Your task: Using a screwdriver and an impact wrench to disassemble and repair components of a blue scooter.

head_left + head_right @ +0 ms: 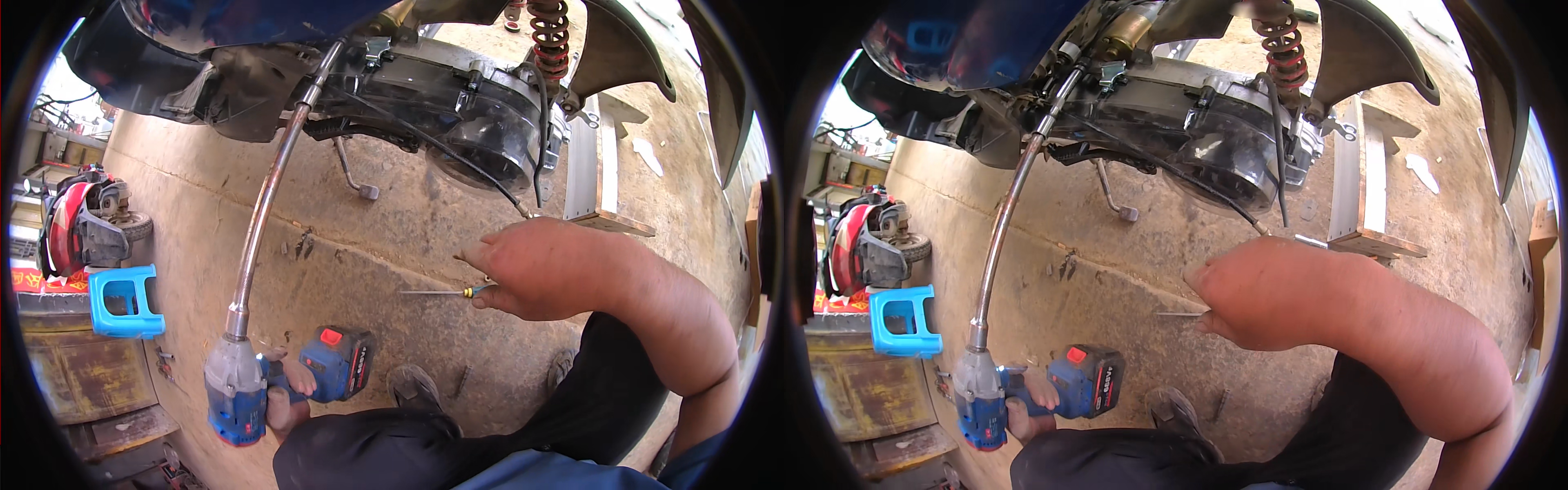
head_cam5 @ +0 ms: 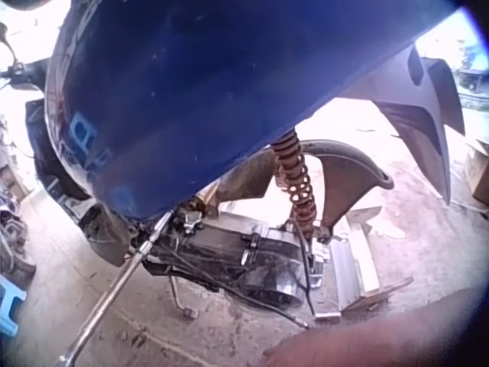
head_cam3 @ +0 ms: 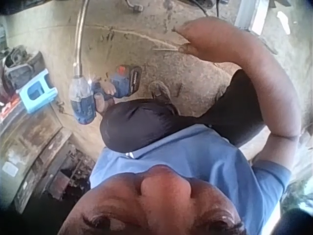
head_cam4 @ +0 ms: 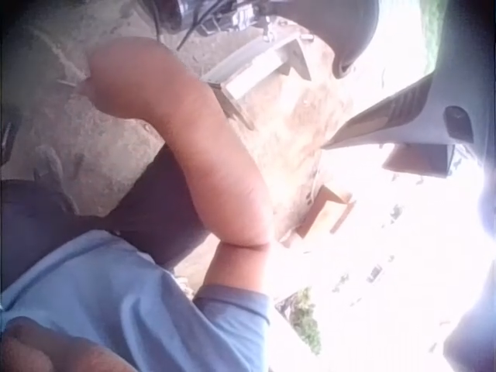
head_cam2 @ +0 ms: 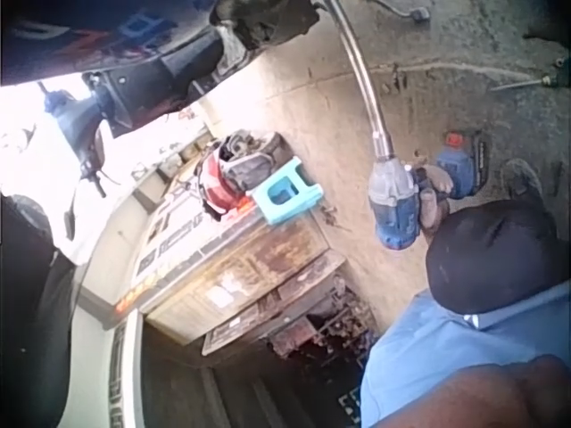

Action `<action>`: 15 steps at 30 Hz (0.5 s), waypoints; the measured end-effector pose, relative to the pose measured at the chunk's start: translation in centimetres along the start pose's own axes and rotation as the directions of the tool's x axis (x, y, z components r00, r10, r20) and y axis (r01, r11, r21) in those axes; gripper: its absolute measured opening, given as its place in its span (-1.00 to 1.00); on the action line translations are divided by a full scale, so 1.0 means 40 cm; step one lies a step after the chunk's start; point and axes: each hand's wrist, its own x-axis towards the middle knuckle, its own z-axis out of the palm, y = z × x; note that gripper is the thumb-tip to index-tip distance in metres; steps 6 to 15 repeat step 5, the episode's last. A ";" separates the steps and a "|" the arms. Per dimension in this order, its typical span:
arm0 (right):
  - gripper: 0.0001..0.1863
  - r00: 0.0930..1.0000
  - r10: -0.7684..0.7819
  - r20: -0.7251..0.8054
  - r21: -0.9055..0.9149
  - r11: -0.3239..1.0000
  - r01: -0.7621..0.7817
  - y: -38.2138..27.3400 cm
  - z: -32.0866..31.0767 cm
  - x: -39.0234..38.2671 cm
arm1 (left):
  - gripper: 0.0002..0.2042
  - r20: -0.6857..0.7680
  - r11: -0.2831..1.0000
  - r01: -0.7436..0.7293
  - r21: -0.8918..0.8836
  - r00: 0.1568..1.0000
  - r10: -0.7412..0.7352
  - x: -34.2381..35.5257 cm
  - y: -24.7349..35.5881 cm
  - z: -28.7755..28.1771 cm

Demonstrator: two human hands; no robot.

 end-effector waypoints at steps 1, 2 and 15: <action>-0.65 1.000 0.018 0.011 0.006 1.000 -0.018 -0.002 -0.004 -0.001 | -0.32 -0.013 1.000 -0.009 -0.025 1.000 0.009 0.001 -0.010 -0.011; -0.65 1.000 0.023 0.011 0.006 1.000 -0.023 0.001 -0.003 -0.002 | -0.31 -0.017 0.997 0.006 -0.083 1.000 -0.007 0.002 -0.018 -0.016; -0.65 0.999 -0.026 -0.029 0.020 0.999 0.027 0.006 0.006 -0.003 | -0.27 -0.080 0.986 0.070 -0.152 0.993 -0.083 -0.061 -0.010 -0.003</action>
